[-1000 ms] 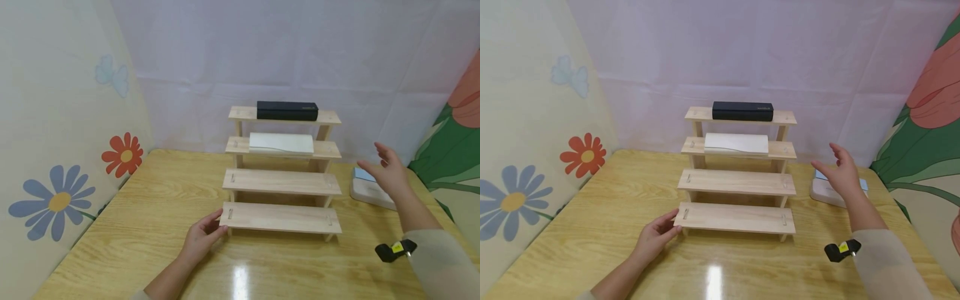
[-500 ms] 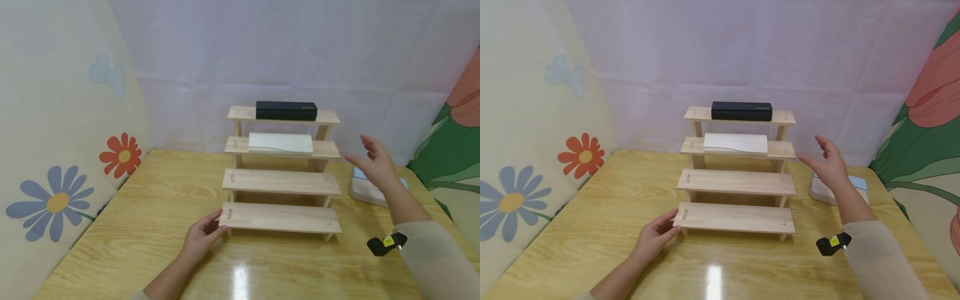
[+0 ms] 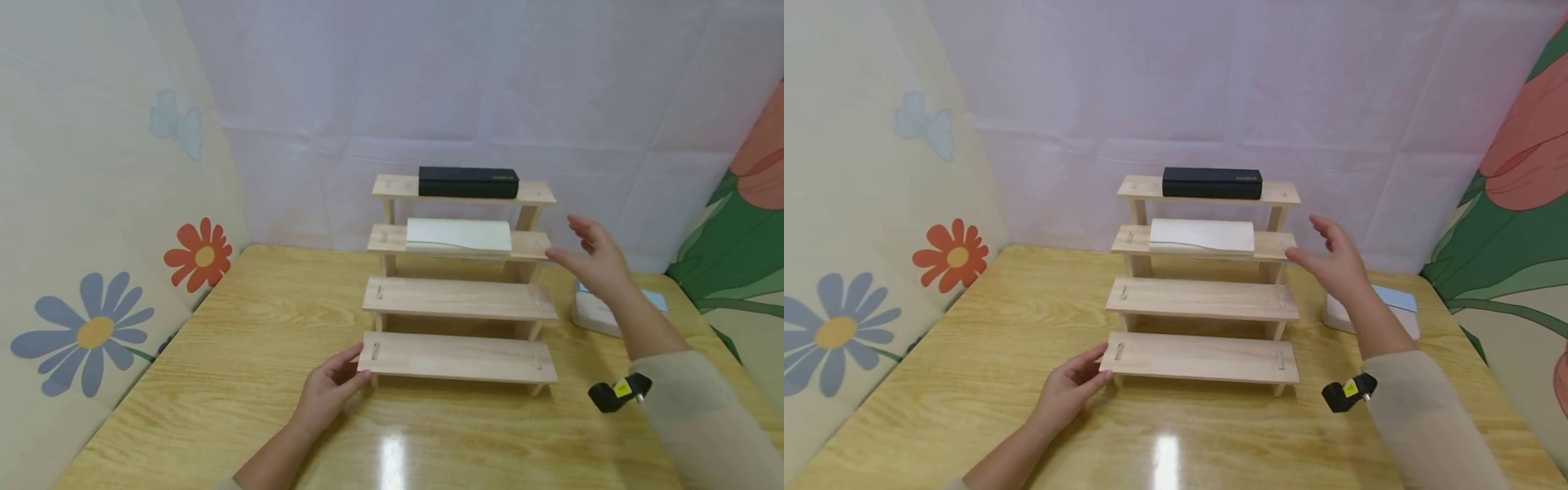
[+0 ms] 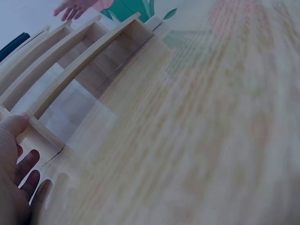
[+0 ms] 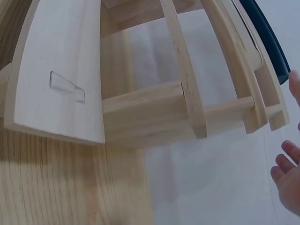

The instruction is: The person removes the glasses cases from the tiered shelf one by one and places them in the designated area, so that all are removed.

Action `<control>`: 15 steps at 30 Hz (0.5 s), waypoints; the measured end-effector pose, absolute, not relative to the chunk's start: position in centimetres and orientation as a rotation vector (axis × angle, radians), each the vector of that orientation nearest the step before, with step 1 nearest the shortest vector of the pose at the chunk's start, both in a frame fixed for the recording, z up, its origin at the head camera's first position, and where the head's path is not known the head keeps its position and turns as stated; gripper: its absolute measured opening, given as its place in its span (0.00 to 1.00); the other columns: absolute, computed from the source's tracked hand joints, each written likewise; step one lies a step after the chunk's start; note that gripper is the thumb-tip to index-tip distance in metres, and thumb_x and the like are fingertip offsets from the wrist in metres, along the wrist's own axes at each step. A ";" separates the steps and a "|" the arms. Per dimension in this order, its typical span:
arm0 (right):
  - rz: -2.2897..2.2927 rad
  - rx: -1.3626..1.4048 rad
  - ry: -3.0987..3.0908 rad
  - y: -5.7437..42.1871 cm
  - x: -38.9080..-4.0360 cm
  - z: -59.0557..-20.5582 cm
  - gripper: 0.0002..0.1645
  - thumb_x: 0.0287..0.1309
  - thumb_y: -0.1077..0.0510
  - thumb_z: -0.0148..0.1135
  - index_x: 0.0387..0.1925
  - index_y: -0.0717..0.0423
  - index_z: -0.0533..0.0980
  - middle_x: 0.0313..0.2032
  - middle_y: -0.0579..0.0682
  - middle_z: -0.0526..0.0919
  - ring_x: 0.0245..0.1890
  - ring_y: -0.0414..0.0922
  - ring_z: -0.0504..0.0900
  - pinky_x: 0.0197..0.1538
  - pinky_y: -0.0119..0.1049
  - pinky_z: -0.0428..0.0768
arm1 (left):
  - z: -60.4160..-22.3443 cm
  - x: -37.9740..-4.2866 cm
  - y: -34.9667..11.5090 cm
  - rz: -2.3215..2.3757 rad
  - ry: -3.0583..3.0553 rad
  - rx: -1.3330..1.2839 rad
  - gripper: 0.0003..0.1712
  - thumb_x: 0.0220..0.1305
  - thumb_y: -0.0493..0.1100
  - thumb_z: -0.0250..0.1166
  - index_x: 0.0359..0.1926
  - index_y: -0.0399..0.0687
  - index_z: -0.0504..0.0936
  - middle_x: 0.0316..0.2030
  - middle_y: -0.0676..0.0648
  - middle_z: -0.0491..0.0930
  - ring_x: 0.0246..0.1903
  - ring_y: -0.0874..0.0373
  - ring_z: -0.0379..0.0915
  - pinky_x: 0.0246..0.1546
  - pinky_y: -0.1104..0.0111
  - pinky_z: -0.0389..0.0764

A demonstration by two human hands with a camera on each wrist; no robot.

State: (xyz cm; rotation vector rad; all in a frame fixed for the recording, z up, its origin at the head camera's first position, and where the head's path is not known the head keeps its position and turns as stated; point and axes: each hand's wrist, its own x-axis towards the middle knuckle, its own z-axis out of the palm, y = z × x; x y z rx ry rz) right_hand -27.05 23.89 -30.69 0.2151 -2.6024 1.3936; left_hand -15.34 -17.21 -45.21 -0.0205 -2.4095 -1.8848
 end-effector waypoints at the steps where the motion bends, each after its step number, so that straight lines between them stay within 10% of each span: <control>1: 1.392 0.225 -2.603 23.7 -27.1 -30.6 0.51 0.62 0.46 0.65 0.75 0.59 0.50 0.75 0.62 0.53 0.75 0.61 0.51 0.76 0.55 0.50 | -45.2 -15.3 -17.2 -1.888 -2.409 -0.022 0.29 0.57 0.35 0.71 0.61 0.39 0.77 0.47 0.37 0.84 0.39 0.64 0.79 0.37 0.76 0.80; 15: 1.378 0.342 -2.647 21.4 -27.4 -29.6 0.51 0.59 0.49 0.69 0.75 0.58 0.52 0.73 0.64 0.56 0.74 0.61 0.54 0.76 0.55 0.52 | -45.2 -15.2 -17.2 -1.897 -2.393 -0.032 0.29 0.57 0.35 0.71 0.61 0.38 0.77 0.47 0.36 0.84 0.39 0.64 0.80 0.38 0.76 0.80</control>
